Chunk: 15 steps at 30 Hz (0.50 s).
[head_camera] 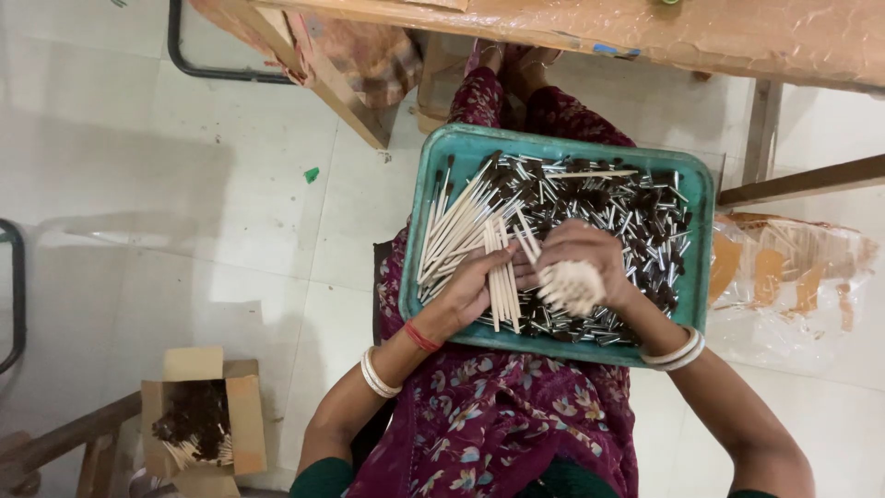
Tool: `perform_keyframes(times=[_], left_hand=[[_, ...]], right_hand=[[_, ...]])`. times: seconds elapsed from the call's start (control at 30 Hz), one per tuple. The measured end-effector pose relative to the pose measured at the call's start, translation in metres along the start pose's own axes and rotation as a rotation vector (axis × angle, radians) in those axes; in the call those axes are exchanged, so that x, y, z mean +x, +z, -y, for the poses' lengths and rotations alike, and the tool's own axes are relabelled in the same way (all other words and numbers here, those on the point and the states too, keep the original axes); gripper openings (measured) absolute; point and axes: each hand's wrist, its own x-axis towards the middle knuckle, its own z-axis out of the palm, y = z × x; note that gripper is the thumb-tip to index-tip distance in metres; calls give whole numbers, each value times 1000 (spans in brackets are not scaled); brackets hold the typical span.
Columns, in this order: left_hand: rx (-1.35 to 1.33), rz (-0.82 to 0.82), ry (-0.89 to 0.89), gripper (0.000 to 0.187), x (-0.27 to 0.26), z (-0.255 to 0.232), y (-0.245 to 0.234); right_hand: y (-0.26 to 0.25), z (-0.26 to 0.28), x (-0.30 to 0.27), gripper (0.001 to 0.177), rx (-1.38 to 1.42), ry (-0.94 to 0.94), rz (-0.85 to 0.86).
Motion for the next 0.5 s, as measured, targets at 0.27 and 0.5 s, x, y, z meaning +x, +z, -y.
perform_keyframes(times=[0.27, 0.5], left_hand=[[233, 63, 135, 43, -8, -10, 14], [627, 15, 184, 46, -13, -7, 29]], right_hand=[[-18, -79, 44, 28, -2529, -2196, 242], [-31, -71, 91, 36, -2600, -2325, -894]])
